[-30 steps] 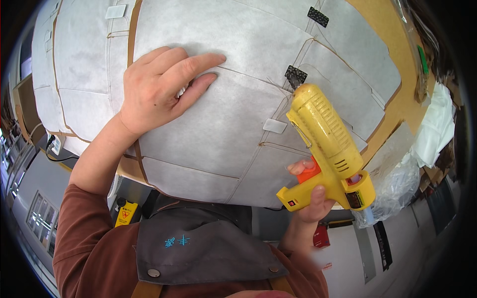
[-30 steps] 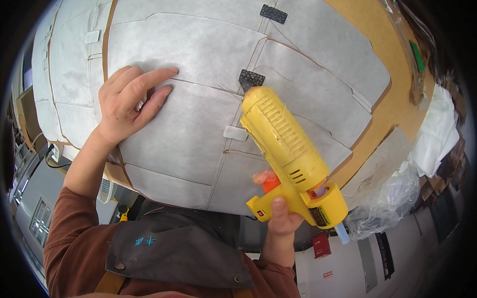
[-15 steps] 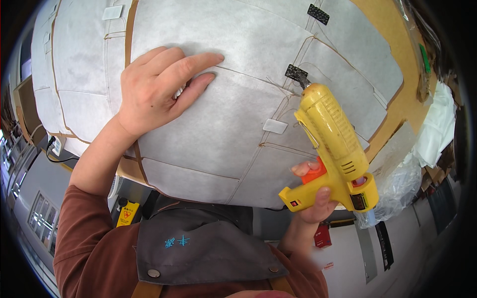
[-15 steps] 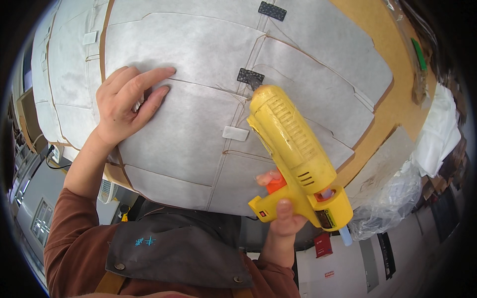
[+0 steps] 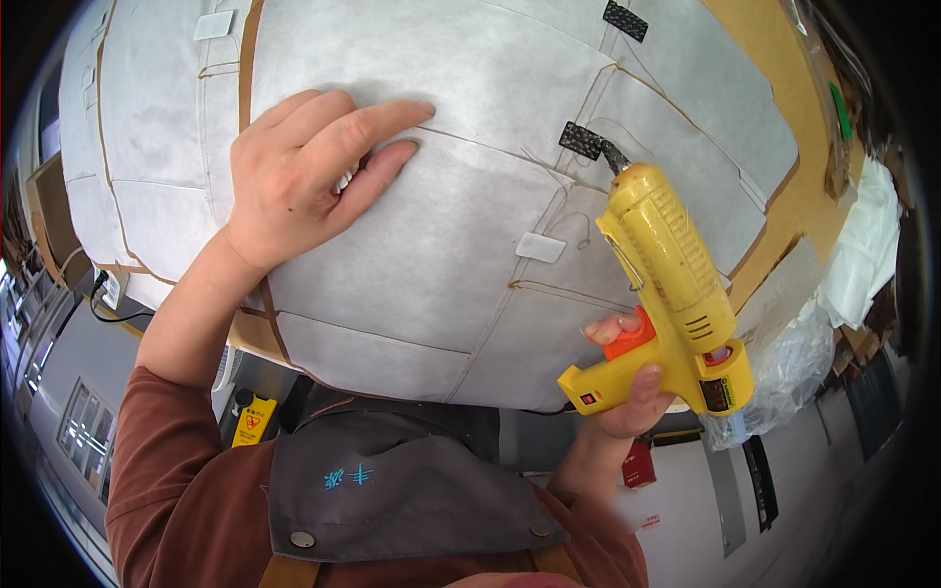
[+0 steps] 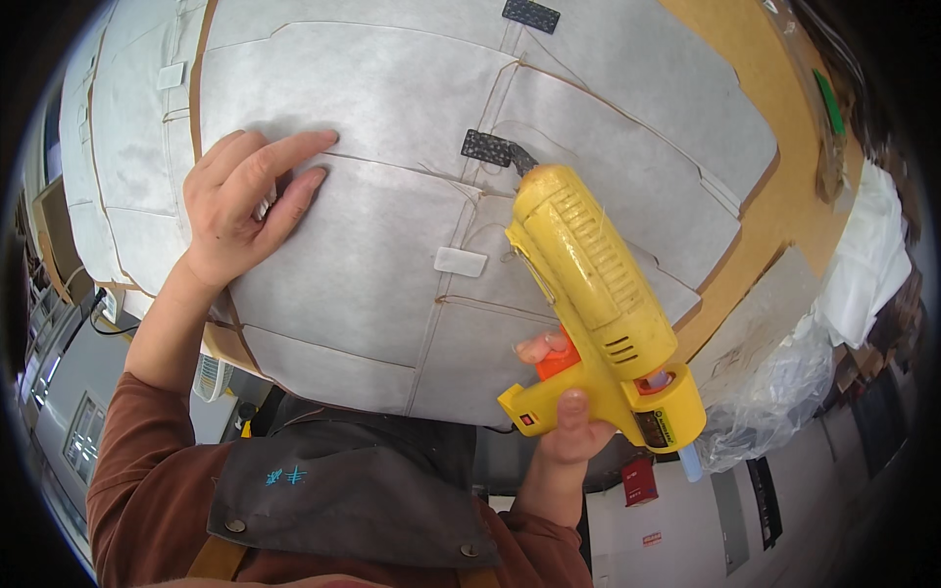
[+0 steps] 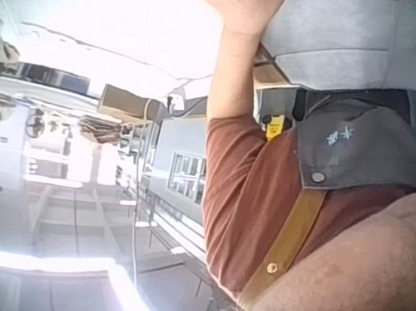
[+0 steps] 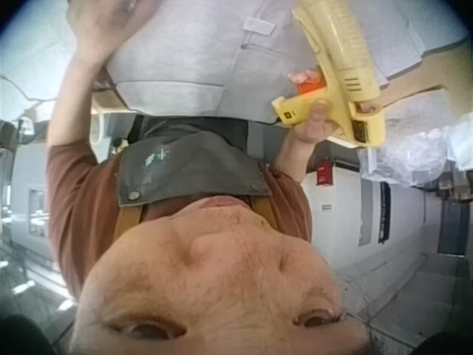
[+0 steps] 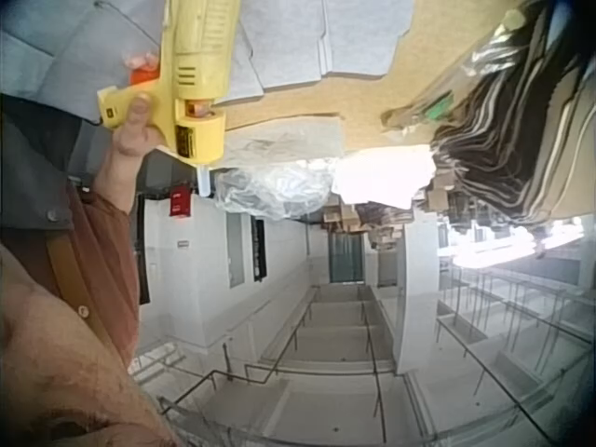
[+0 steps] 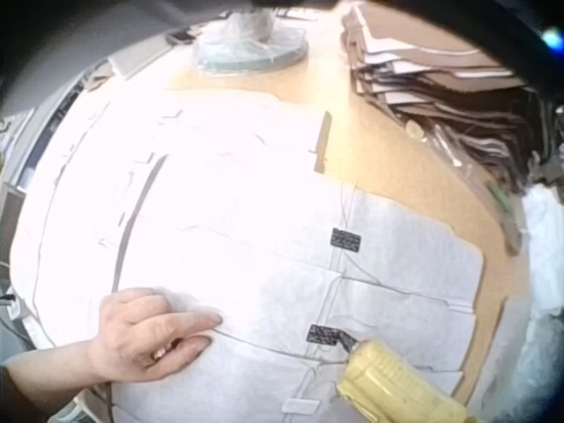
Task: Glue and attach small labels or tabs to prepared leather bag panels using a hot glue gun.
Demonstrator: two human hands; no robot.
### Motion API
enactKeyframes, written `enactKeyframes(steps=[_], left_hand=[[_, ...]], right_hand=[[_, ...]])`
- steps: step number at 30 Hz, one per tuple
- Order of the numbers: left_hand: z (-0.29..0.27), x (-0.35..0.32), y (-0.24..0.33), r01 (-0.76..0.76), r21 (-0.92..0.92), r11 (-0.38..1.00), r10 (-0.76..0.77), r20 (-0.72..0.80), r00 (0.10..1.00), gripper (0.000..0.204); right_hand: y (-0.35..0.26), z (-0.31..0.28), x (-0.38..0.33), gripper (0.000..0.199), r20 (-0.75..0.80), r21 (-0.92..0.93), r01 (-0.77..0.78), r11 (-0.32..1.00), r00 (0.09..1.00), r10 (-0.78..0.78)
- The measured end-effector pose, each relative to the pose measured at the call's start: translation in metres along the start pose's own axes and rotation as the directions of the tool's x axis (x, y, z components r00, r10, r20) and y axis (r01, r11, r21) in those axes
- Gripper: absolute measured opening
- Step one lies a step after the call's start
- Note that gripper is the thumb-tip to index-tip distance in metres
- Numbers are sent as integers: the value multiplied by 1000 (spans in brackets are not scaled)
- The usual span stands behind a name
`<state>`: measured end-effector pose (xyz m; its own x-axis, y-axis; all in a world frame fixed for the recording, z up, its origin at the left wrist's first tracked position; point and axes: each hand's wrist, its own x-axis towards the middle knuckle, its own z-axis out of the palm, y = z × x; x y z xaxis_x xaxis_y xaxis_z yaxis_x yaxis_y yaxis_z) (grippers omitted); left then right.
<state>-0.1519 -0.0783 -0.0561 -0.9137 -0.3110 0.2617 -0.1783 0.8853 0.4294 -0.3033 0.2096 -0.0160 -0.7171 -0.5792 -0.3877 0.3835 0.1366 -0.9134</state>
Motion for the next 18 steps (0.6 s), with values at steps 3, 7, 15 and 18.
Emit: enactKeyframes(steps=[3, 7, 15, 18], left_hand=[[0, 1, 0, -1, 1, 1000, 1, -3, 1000, 34], [1, 1, 0, -8, 6, 1000, 8, 2, 1000, 34], [1, -1, -1, -4, 9, 1000, 4, 8, 1000, 34], [2, -1, -1, -7, 13, 1000, 7, 9, 1000, 34]], right_hand=[[2, -1, -2, 50, 14, -90, 44, 995, 999, -43], [4, -3, -4, 50, 15, -81, 40, 996, 999, -39], [4, -2, -10, 51, 25, -90, 45, 995, 999, -43], [4, -1, -11, 53, 10, -86, 35, 996, 999, -34]])
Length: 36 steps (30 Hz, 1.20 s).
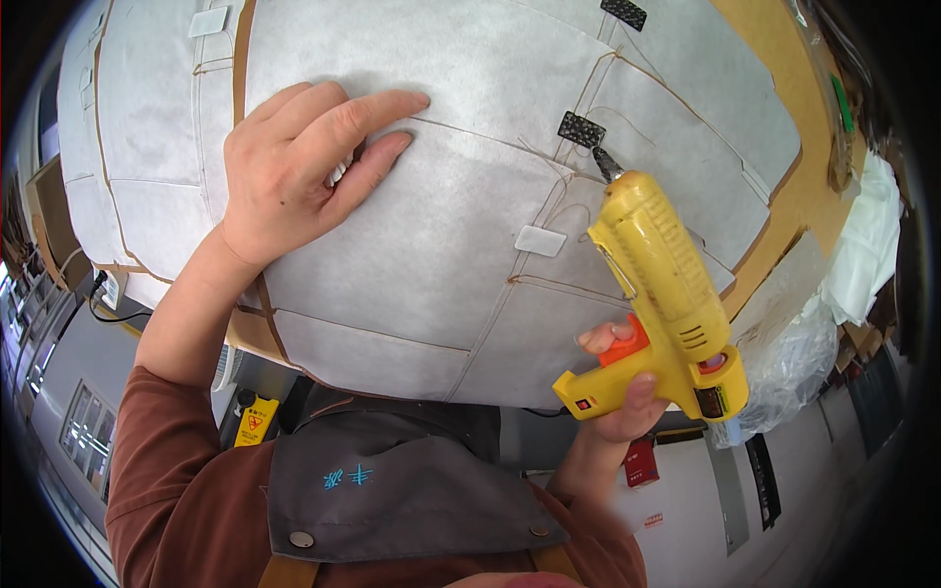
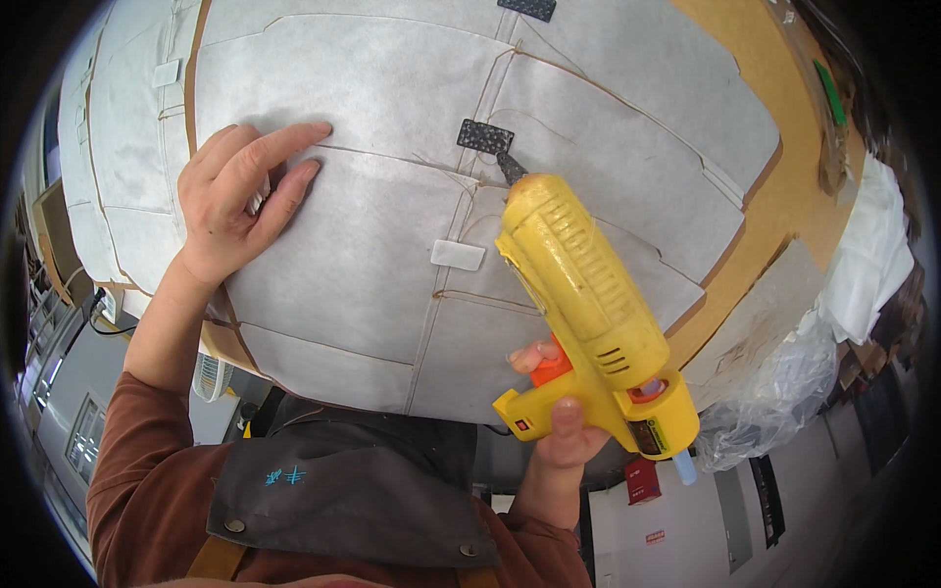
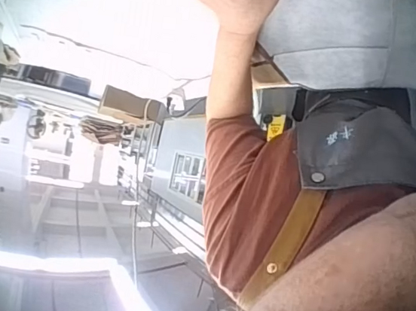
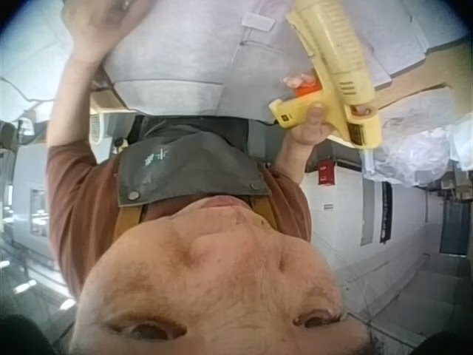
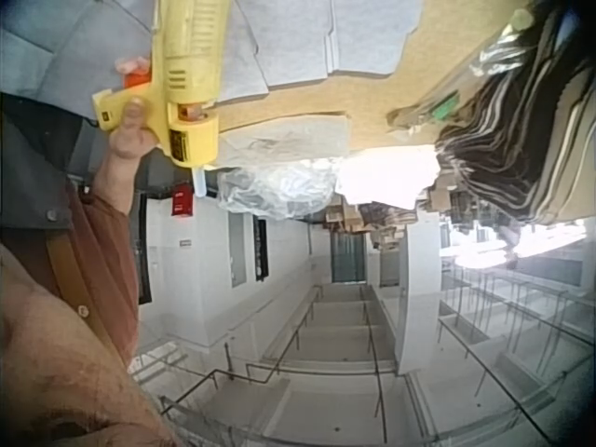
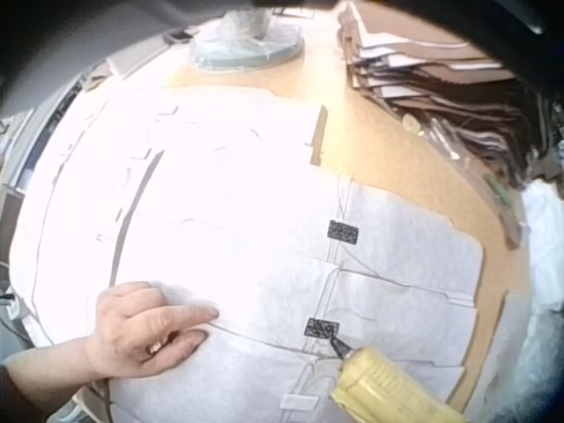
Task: Glue and attach small labels or tabs to prepared leather bag panels using a hot glue gun.
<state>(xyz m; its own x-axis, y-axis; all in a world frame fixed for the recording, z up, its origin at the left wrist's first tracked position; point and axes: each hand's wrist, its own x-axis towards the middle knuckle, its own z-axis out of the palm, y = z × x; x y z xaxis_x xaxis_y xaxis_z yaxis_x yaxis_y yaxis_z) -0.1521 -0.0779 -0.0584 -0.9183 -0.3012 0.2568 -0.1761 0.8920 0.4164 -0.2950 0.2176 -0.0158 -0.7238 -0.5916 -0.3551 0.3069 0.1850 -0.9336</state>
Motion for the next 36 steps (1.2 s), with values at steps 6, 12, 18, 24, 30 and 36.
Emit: enactKeyframes(steps=[6, 12, 18, 24, 30, 36], left_hand=[[-2, 0, -1, 2, -6, 1000, -2, -6, 1000, 33], [-1, 1, 0, -4, -21, 1000, 4, -11, 1000, 31], [-1, 1, 0, 0, -26, 1000, 0, -10, 1000, 31], [-1, 1, 0, 1, -21, 1000, -2, -5, 1000, 32], [-2, 2, 0, 12, -29, 1000, -12, -5, 1000, 33], [-2, 1, 1, 18, -26, 999, -18, 9, 1000, 34]], right_hand=[[-4, 5, 8, 57, -38, 51, -48, 998, 998, 50], [-2, 10, 17, 50, 46, -18, 17, 1000, 999, -16], [1, 7, 10, 53, 60, 100, -56, 993, 997, 51], [2, 1, 3, 52, 15, -17, -14, 1000, 1000, 14], [-3, 4, 4, 59, -97, 66, -65, 996, 993, 71], [3, 6, 14, 55, 42, -15, 29, 999, 999, -28]])
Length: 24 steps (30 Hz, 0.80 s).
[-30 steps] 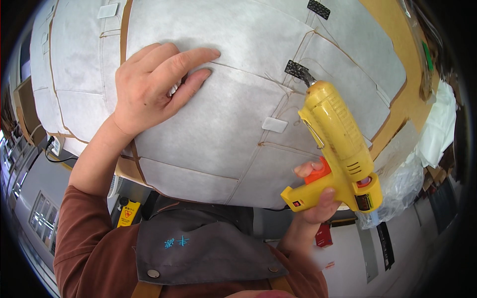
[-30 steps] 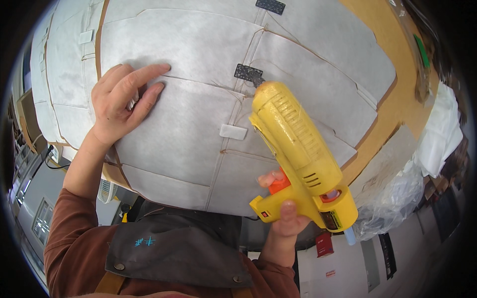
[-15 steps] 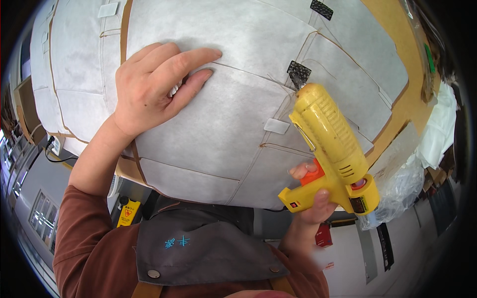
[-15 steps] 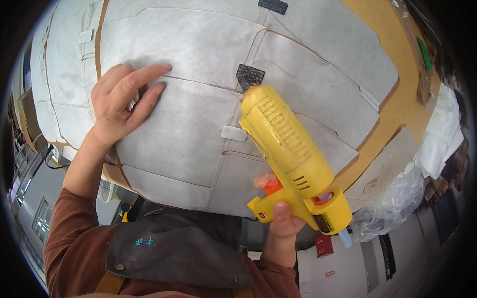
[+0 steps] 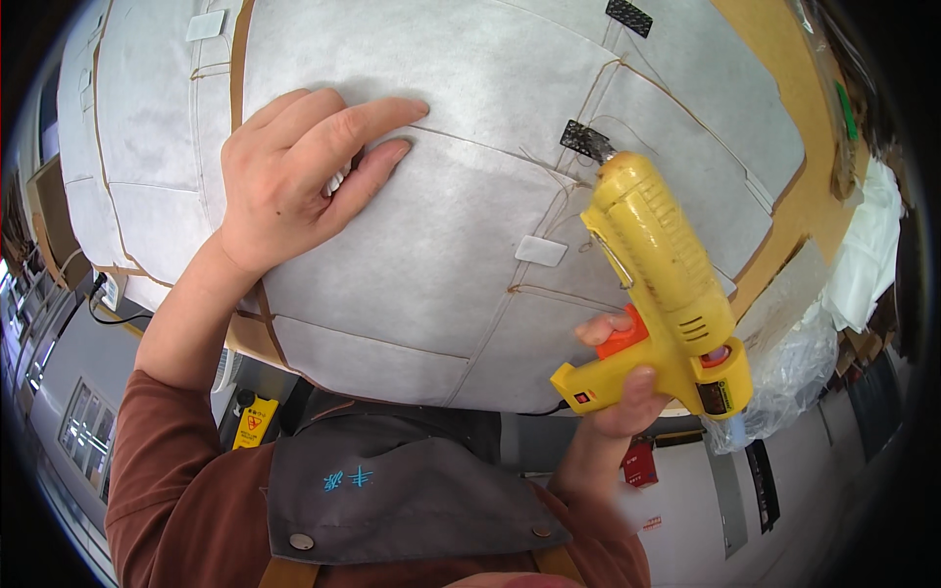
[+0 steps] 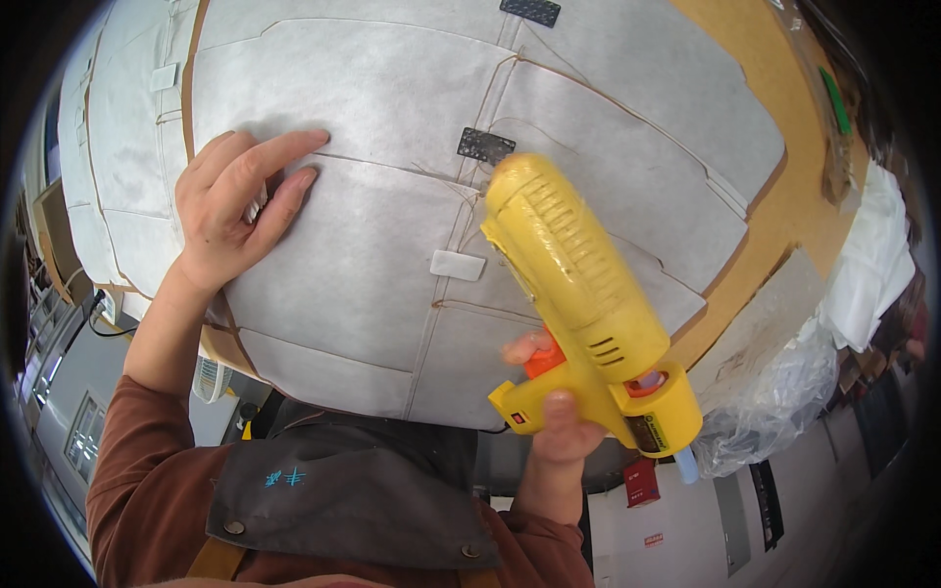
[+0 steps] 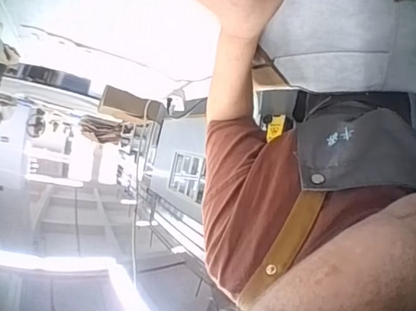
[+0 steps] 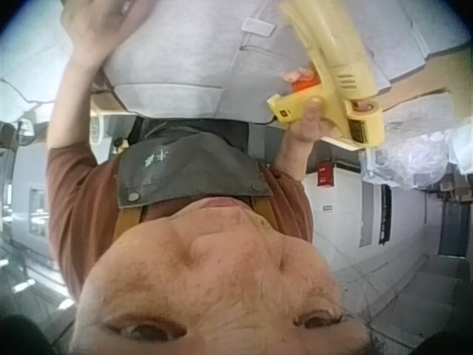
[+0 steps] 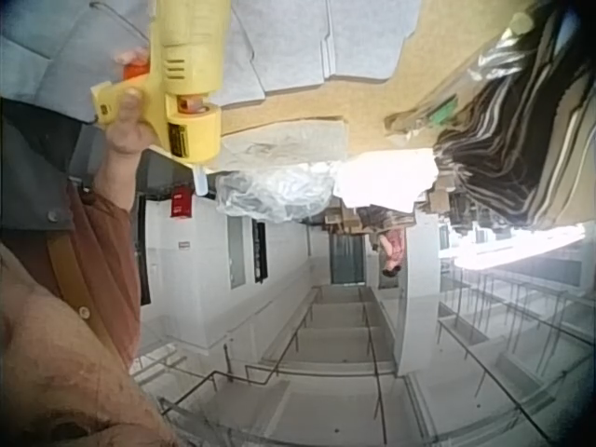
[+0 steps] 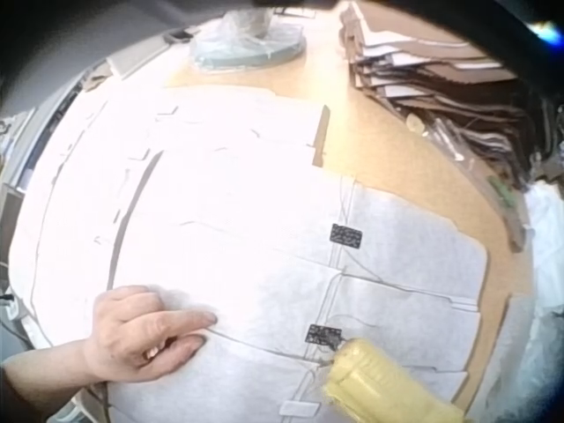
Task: Glue and attach small labels or tabs to prepared leather bag panels using a hot glue gun.
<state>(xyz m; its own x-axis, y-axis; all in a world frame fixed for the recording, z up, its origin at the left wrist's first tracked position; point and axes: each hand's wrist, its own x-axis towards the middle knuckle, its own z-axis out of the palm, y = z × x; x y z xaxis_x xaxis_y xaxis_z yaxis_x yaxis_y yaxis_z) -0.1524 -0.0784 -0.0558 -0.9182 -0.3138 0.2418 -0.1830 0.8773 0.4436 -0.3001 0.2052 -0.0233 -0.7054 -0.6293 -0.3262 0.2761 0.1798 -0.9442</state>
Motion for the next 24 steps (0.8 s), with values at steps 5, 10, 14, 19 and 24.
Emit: enactKeyframes(steps=[5, 10, 14, 19, 24], left_hand=[[-1, 0, 0, 3, -11, 1000, -3, 3, 1000, 34], [2, 0, 0, 29, 15, 999, -29, -20, 999, 30], [3, 0, -1, 18, 14, 1000, -18, -25, 1000, 31], [3, -1, -1, 8, 19, 1000, -7, -24, 1000, 31], [1, -1, -1, 1, 8, 1000, -1, -7, 1000, 32]], right_hand=[[-1, -3, 0, 54, -71, 37, -20, 999, 997, 23], [-1, -5, 0, 50, -36, -20, 9, 1000, 999, -10], [-1, -4, -1, 51, -55, -36, 5, 999, 998, -7], [-1, -6, -2, 56, -75, 67, -53, 996, 995, 58], [-1, -4, -9, 58, -125, 74, -53, 996, 990, 62]])
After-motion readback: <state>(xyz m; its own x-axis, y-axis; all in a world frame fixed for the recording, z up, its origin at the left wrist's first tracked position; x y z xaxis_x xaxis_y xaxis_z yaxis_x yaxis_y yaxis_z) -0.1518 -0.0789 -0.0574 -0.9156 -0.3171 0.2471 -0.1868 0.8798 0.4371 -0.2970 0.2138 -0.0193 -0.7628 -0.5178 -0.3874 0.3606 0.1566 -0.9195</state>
